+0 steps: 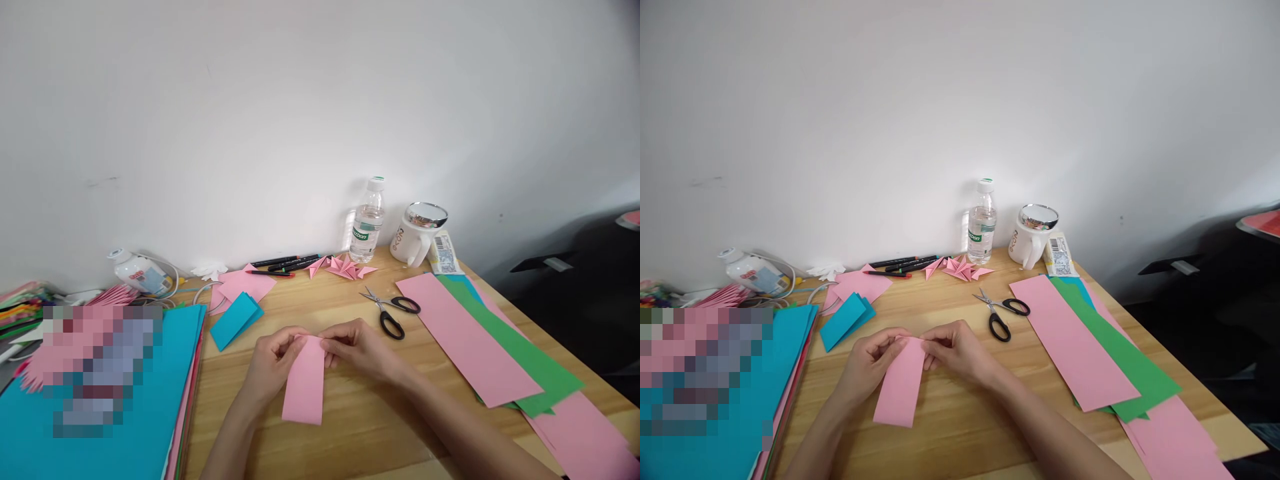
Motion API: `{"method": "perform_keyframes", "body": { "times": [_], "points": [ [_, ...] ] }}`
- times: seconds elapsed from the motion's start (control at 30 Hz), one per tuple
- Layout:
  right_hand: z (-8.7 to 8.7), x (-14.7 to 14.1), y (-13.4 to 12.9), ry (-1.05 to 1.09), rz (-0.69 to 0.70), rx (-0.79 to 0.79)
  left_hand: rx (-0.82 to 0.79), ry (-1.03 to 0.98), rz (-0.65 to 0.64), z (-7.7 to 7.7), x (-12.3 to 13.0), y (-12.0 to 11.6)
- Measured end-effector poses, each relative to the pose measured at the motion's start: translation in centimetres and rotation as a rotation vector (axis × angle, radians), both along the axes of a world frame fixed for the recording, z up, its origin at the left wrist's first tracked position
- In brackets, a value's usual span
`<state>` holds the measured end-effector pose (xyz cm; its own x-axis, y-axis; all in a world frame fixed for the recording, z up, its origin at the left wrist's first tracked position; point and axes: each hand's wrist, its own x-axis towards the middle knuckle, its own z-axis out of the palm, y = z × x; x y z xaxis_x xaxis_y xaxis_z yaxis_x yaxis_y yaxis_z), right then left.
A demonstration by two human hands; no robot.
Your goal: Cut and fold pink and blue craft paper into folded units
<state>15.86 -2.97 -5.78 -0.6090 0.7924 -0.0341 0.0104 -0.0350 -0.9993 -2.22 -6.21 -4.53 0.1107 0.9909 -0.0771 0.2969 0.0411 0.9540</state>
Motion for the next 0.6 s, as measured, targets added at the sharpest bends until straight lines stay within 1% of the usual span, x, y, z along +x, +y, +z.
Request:
{"method": "perform_keyframes", "body": {
  "times": [0.13, 0.23, 0.33, 0.43, 0.5, 0.6],
  "points": [
    [0.0, -0.2, -0.1, -0.049, -0.010, 0.003, -0.018, -0.028, 0.027, -0.1, 0.4, 0.0],
    [-0.5, -0.2, -0.3, -0.068, 0.014, -0.025, -0.014, -0.032, -0.012, -0.1, 0.7, -0.1],
    [-1.1, -0.3, -0.5, -0.066, 0.072, -0.053, -0.008, -0.021, -0.067, -0.2, 0.8, -0.2],
    [-1.2, -0.4, -0.5, -0.038, 0.086, -0.075, -0.024, -0.049, -0.060, -0.5, 0.7, -0.2],
    [-1.2, -0.5, -0.3, -0.016, 0.020, -0.076, -0.061, -0.138, -0.005, -0.8, 0.4, 0.0],
    [-1.1, -0.5, 0.3, 0.028, -0.205, -0.066, -0.113, -0.318, 0.135, -1.1, 0.1, 0.4]
  ]
}}
